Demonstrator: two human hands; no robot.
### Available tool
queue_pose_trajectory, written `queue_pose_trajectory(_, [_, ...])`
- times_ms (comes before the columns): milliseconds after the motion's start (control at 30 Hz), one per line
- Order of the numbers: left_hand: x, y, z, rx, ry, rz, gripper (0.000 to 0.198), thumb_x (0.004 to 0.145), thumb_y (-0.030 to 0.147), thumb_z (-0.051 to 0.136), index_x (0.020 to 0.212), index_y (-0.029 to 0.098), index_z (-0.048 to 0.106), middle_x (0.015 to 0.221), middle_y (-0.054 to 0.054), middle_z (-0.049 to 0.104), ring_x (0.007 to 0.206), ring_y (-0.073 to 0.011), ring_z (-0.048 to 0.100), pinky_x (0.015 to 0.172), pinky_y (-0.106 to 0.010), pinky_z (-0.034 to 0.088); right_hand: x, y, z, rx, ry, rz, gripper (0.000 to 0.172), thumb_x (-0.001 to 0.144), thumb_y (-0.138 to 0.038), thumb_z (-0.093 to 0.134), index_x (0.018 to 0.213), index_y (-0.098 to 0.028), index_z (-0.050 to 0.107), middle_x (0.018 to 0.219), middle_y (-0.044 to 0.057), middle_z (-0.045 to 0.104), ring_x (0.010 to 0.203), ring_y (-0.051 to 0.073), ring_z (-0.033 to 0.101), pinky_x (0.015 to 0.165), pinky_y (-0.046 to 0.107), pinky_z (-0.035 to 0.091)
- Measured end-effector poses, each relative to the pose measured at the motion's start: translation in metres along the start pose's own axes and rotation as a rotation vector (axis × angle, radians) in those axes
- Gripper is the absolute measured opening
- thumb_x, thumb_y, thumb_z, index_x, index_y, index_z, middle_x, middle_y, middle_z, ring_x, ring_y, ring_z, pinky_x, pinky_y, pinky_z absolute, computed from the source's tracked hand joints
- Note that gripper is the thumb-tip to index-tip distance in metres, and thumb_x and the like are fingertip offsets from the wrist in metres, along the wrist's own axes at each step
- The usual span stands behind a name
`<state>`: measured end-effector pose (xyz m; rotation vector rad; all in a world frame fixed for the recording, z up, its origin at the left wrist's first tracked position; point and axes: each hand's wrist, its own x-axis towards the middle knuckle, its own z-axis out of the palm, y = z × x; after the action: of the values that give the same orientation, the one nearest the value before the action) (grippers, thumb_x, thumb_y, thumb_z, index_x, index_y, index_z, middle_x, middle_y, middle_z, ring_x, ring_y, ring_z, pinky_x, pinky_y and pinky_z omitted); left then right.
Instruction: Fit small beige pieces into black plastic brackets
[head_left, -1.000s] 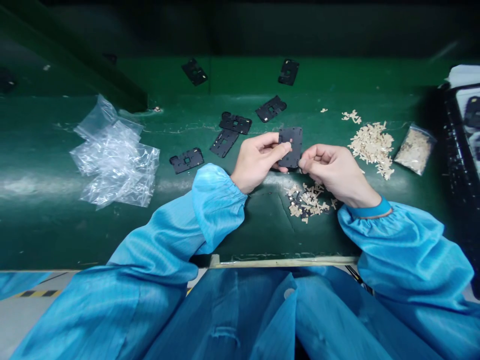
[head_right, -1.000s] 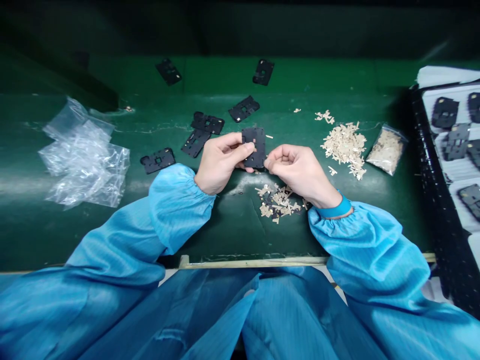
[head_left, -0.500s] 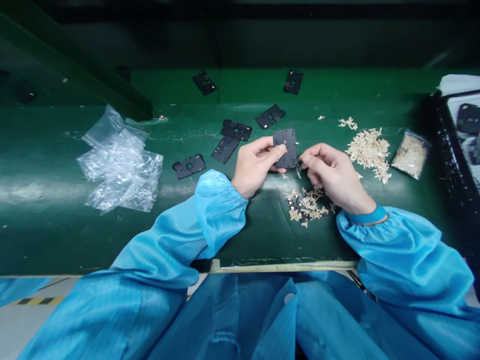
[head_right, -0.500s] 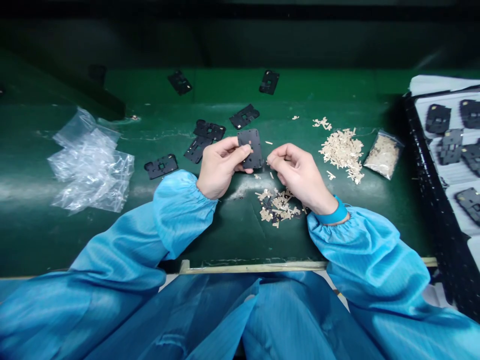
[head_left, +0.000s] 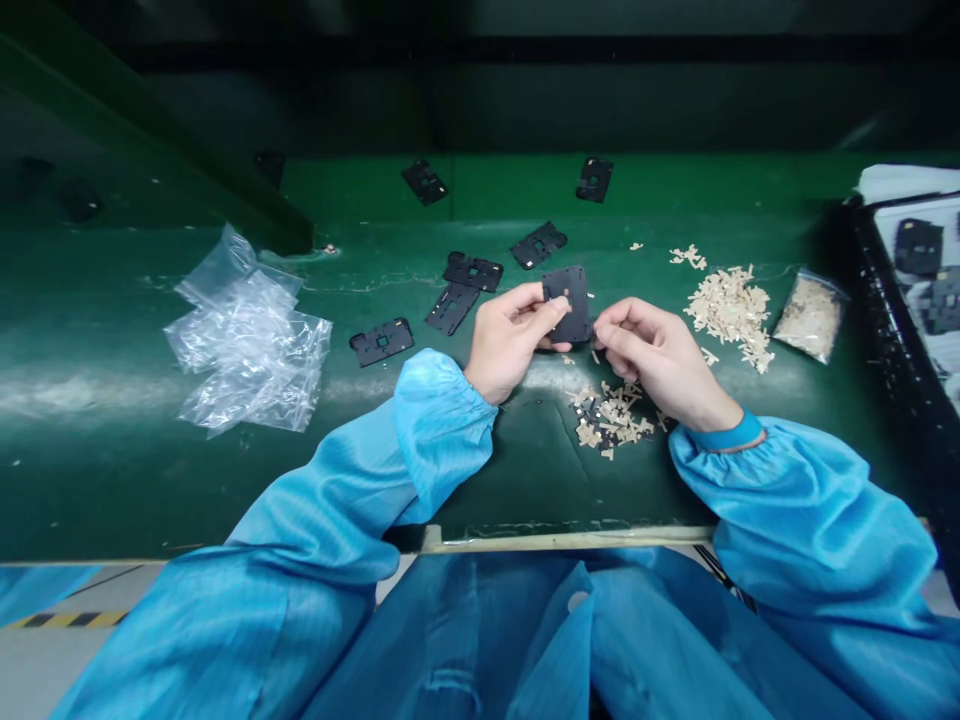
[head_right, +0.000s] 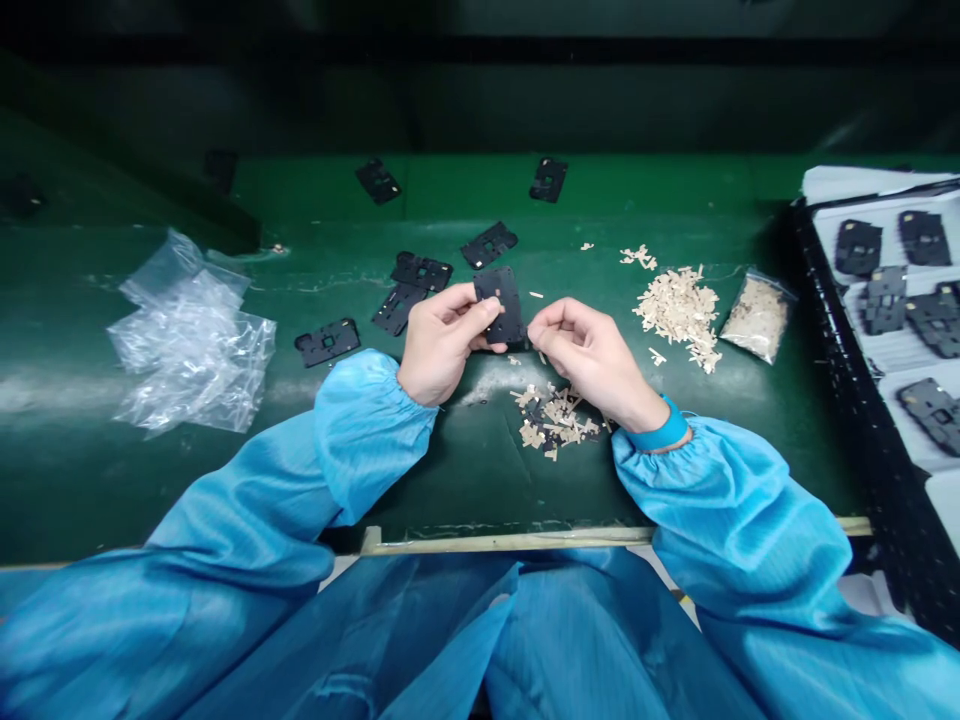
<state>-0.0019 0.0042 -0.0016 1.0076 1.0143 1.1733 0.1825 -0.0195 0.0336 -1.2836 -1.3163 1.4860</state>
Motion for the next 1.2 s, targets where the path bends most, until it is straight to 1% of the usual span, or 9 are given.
queue_pose_trajectory(233, [-0.002,0.0,0.0,-0.056,-0.023,-0.029,0.036,0.075,0.05,0.084,0.087,0.017,0.073,0.079,0.0,0.069,0.069,-0.0104,0.068,0.057,-0.021,0.063,0.0,0.007,-0.001,0.072,-0.05,0.023,0.027,0.092,-0.042,0.074,0.086,-0.018,0.063,0.07,-0.003,0.056,0.051,0.006,0.039,0.046,0.022,0.028])
queue_pose_trajectory(500, [-0.002,0.002,-0.001,-0.106,-0.079,-0.097,0.041,0.073,0.051,0.086,0.093,0.018,0.073,0.091,-0.003,0.073,0.071,-0.0102,0.069,0.058,-0.019,0.062,-0.001,0.005,-0.003,0.142,-0.093,0.06,0.029,0.09,-0.043,0.076,0.086,-0.018,0.062,0.068,-0.004,0.055,0.051,0.006,0.039,0.045,0.022,0.026])
queue_pose_trajectory(667, [-0.003,0.006,-0.001,-0.154,-0.118,-0.141,0.041,0.071,0.05,0.088,0.092,0.018,0.073,0.086,-0.001,0.071,0.066,-0.0081,0.066,0.055,-0.017,0.059,0.0,0.007,-0.004,0.243,-0.205,0.117,0.031,0.088,-0.043,0.078,0.084,-0.018,0.061,0.062,-0.006,0.049,0.047,0.005,0.036,0.043,0.021,0.024])
queue_pose_trajectory(800, [-0.005,0.008,0.002,-0.211,-0.158,-0.184,0.039,0.072,0.047,0.088,0.089,0.016,0.072,0.079,0.0,0.068,0.061,-0.007,0.064,0.054,-0.016,0.058,0.0,0.007,-0.003,0.364,-0.273,0.144,0.032,0.086,-0.044,0.08,0.087,-0.019,0.06,0.072,-0.004,0.059,0.047,0.006,0.042,0.042,0.021,0.031])
queue_pose_trajectory(867, [-0.006,0.008,0.003,-0.214,-0.158,-0.195,0.039,0.072,0.048,0.088,0.088,0.016,0.071,0.078,0.0,0.068,0.062,-0.0078,0.066,0.055,-0.017,0.059,0.0,0.008,-0.001,0.374,-0.266,0.132,0.033,0.089,-0.047,0.077,0.087,-0.02,0.058,0.071,-0.004,0.058,0.047,0.006,0.042,0.043,0.021,0.032])
queue_pose_trajectory(967, [-0.008,0.008,0.006,-0.223,-0.119,-0.2,0.039,0.07,0.047,0.089,0.087,0.016,0.071,0.078,0.001,0.068,0.064,-0.0082,0.067,0.057,-0.018,0.06,-0.001,0.012,0.002,0.339,-0.238,0.1,0.034,0.092,-0.051,0.073,0.086,-0.022,0.055,0.063,-0.007,0.051,0.046,0.007,0.039,0.043,0.021,0.03])
queue_pose_trajectory(1067, [-0.01,0.008,0.009,-0.278,-0.065,-0.22,0.036,0.071,0.045,0.089,0.084,0.017,0.07,0.076,0.002,0.065,0.062,-0.0061,0.063,0.056,-0.016,0.058,-0.001,0.016,0.006,0.337,-0.202,0.052,0.033,0.091,-0.05,0.074,0.093,-0.023,0.055,0.063,-0.008,0.051,0.046,0.007,0.039,0.043,0.021,0.03])
queue_pose_trajectory(1133, [-0.012,0.009,0.011,-0.317,-0.026,-0.239,0.033,0.072,0.042,0.088,0.081,0.017,0.069,0.075,0.002,0.065,0.061,-0.0048,0.061,0.056,-0.015,0.057,-0.002,0.017,0.011,0.312,-0.154,0.008,0.033,0.089,-0.049,0.077,0.096,-0.024,0.056,0.062,-0.008,0.051,0.046,0.007,0.041,0.043,0.021,0.032])
queue_pose_trajectory(1200, [-0.014,0.01,0.013,-0.35,0.007,-0.255,0.031,0.073,0.04,0.088,0.081,0.016,0.068,0.077,0.002,0.066,0.062,-0.0044,0.06,0.058,-0.014,0.056,-0.003,0.016,0.016,0.25,-0.082,-0.044,0.036,0.085,-0.048,0.08,0.094,-0.023,0.055,0.062,-0.008,0.052,0.046,0.008,0.044,0.043,0.021,0.034])
